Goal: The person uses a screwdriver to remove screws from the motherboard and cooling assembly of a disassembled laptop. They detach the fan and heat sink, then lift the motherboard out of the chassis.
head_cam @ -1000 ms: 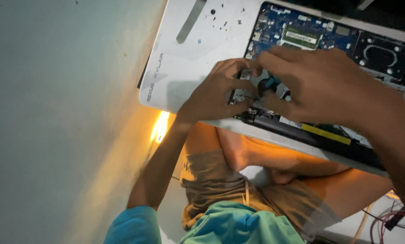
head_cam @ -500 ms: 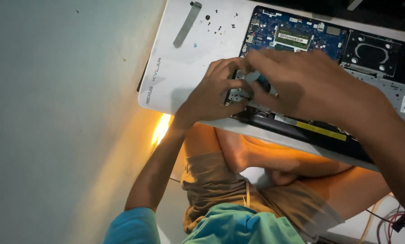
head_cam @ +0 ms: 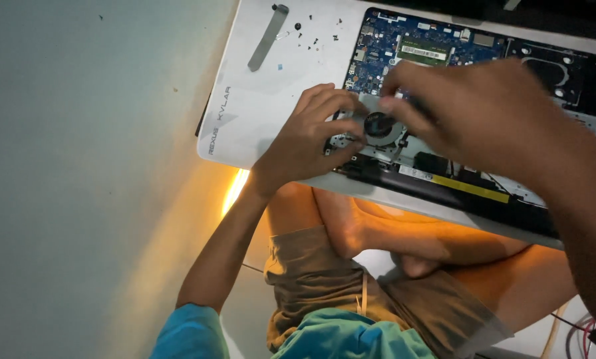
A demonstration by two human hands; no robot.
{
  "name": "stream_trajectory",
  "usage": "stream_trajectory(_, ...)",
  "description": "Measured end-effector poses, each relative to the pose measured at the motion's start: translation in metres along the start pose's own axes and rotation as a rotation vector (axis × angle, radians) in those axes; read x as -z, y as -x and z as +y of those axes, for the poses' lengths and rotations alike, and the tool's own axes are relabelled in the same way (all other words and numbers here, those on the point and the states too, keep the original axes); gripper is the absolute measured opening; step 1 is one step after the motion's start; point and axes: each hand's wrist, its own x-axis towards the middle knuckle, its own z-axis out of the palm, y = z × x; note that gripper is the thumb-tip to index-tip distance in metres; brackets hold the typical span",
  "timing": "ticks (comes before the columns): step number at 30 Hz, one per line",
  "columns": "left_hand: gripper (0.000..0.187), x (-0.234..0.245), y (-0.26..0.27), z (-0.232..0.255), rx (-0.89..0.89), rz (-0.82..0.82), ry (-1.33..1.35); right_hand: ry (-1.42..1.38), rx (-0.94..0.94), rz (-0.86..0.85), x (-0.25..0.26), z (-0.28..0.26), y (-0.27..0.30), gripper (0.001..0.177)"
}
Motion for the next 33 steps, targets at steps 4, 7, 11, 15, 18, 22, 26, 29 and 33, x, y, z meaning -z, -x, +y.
stream_trajectory(4,0.014,0.001,-0.003,0.018,0.023,-0.013,-0.013,-0.019,-0.01,0.088,-0.001,0.027,0.021,0.018)
stream_trajectory(7,0.009,-0.006,-0.001,0.035,0.004,0.011,-0.235,-0.064,-0.053,0.093,-0.008,0.029,0.031,0.017)
stream_trajectory(11,0.016,-0.034,0.008,0.043,0.01,0.022,-0.665,-0.152,-0.054,0.123,-0.025,0.029,0.033,0.02)
stream_trajectory(15,0.008,-0.026,0.007,0.043,0.169,-0.046,-0.584,-0.332,-0.06,0.197,-0.041,0.034,0.031,0.019)
stream_trajectory(18,0.006,-0.001,0.002,0.005,0.156,0.086,-0.472,-0.608,-0.099,0.222,-0.049,0.035,0.021,0.016)
stream_trajectory(22,0.008,0.012,-0.006,-0.068,0.331,0.198,-0.331,-0.739,0.008,0.355,-0.097,0.054,0.004,0.02)
stream_trajectory(26,0.01,0.01,-0.018,-0.099,0.377,0.243,-0.447,-0.822,-0.119,0.416,-0.114,0.063,0.003,0.015)
stream_trajectory(29,0.017,0.01,-0.021,-0.09,0.359,0.241,-0.452,-0.687,-0.128,0.417,-0.119,0.069,0.013,0.013)
stream_trajectory(33,0.017,0.003,-0.026,-0.071,0.191,0.186,-0.253,-0.573,-0.165,0.43,-0.12,0.078,0.025,0.008)
